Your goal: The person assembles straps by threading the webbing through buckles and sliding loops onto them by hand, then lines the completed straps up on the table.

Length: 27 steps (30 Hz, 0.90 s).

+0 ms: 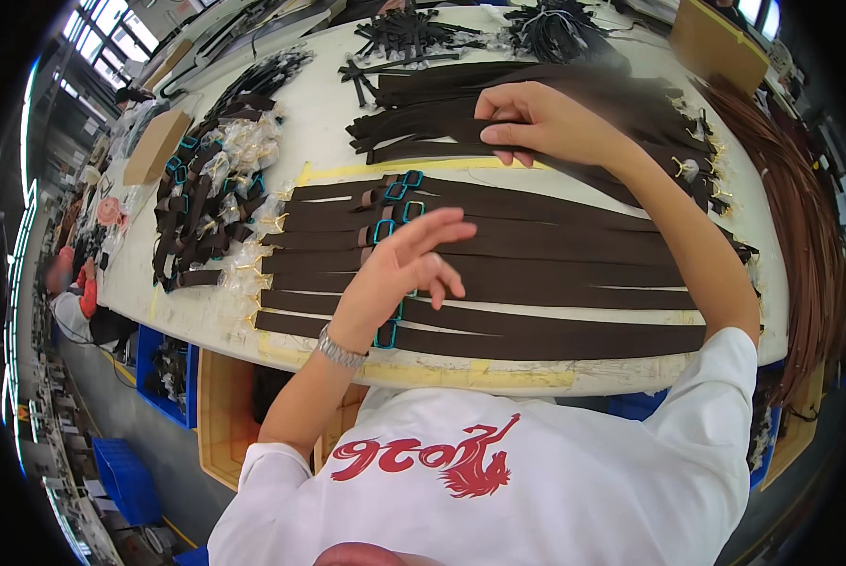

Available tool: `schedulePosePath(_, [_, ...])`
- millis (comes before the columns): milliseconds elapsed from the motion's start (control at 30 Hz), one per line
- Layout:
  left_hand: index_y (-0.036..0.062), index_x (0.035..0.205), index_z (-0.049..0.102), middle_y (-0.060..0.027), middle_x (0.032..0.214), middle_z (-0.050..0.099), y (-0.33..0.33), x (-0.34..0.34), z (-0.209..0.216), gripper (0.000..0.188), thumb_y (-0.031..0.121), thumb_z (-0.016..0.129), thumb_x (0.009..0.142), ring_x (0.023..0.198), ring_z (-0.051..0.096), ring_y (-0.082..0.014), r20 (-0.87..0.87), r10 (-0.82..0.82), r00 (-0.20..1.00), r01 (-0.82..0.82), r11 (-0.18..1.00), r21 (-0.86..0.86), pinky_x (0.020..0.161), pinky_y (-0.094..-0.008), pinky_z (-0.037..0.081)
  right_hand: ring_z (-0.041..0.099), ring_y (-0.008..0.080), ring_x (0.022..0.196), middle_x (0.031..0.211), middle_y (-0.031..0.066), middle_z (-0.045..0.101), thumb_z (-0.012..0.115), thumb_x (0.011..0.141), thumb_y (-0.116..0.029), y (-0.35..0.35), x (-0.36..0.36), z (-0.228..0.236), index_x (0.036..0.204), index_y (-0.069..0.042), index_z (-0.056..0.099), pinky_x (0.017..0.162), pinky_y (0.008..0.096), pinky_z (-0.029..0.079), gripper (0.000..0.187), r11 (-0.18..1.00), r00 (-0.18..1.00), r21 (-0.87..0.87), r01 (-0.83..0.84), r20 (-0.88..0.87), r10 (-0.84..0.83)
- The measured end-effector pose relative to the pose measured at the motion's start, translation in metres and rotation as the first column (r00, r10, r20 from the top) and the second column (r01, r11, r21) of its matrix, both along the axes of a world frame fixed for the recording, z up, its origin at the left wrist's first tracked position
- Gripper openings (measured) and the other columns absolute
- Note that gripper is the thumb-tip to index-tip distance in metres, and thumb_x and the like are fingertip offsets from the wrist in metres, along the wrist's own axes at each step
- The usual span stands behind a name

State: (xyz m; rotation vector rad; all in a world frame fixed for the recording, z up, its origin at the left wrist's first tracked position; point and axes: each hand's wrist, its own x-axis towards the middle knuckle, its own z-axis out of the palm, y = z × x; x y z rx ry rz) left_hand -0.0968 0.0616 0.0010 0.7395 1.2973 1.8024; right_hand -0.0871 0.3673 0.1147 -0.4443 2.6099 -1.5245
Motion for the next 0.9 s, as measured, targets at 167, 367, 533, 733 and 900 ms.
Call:
schedulePosePath(167, [0.0094, 0.165, 0.041, -0.0071, 0.142, 0.065, 0.024, -0.041, 0.015, 0.06, 0.036, 0.059, 0.114, 0.061, 0.047, -0.009, 0.498, -0.094, 0.862, -0.199, 0.841, 0.503, 0.055, -0.0228, 0.041, 0.063, 0.0084, 0.058, 0.076, 0.0058, 0.073, 0.065, 0.11, -0.016, -0.037, 0.059, 0.016, 0.102, 0.0, 0.065, 0.056, 0.0239, 0.049, 0.018, 0.989, 0.957, -0.095, -0.112, 0.258, 0.133])
schedulePosePath(367, [0.0037, 0.123, 0.069, -0.0065, 0.11, 0.077, -0.053, -0.078, 0.03, 0.027, 0.029, 0.061, 0.114, 0.055, 0.048, -0.0077, 0.38, 0.456, 0.805, -0.593, 0.636, 0.493, 0.051, -0.0244, 0.039, 0.05, 0.0102, 0.055, 0.062, 0.0053, 0.055, 0.064, 0.111, -0.023, 0.044, 0.095, -0.029, 0.078, 0.001, 0.057, 0.054, 0.0292, 0.039, 0.042, 0.934, 0.948, 0.245, 0.262, 0.116, -0.296])
schedulePosePath(533, [-0.002, 0.123, 0.068, -0.0129, 0.116, 0.078, -0.108, -0.07, 0.012, 0.031, 0.026, 0.061, 0.114, 0.061, 0.055, -0.0097, 0.314, 0.69, 0.652, -0.754, 0.547, 0.364, 0.054, -0.0263, 0.044, 0.03, 0.0166, 0.067, 0.072, 0.0137, 0.031, 0.065, 0.112, -0.024, 0.209, 0.147, -0.073, 0.087, 0.006, 0.046, 0.06, 0.0385, 0.03, 0.043, 0.548, 0.754, 0.527, 0.65, -0.535, -0.38])
schedulePosePath(733, [-0.0051, 0.124, 0.071, -0.022, 0.115, 0.079, -0.074, -0.023, -0.016, 0.036, 0.027, 0.057, 0.115, 0.074, 0.074, -0.0183, 0.263, 0.614, 0.744, -0.662, 0.732, 0.164, 0.07, -0.0333, 0.063, 0.055, 0.0277, 0.071, 0.076, 0.0196, 0.052, 0.071, 0.107, -0.023, 0.307, 0.227, -0.063, 0.089, 0.005, 0.059, 0.069, 0.0436, 0.046, 0.035, 0.177, 0.671, 0.66, 0.73, -0.644, -0.367])
schedulePosePath(900, [-0.0059, 0.123, 0.071, -0.022, 0.112, 0.079, -0.02, 0.03, -0.01, 0.04, 0.03, 0.056, 0.116, 0.075, 0.076, -0.0196, 0.275, 0.461, 0.844, -0.505, 0.855, 0.116, 0.068, -0.0324, 0.063, 0.074, 0.0259, 0.099, 0.107, 0.017, 0.079, 0.069, 0.108, -0.026, 0.133, 0.157, -0.045, 0.117, 0.006, 0.074, 0.092, 0.036, 0.055, 0.033, 0.633, 0.811, 0.51, 0.583, -0.314, -0.495])
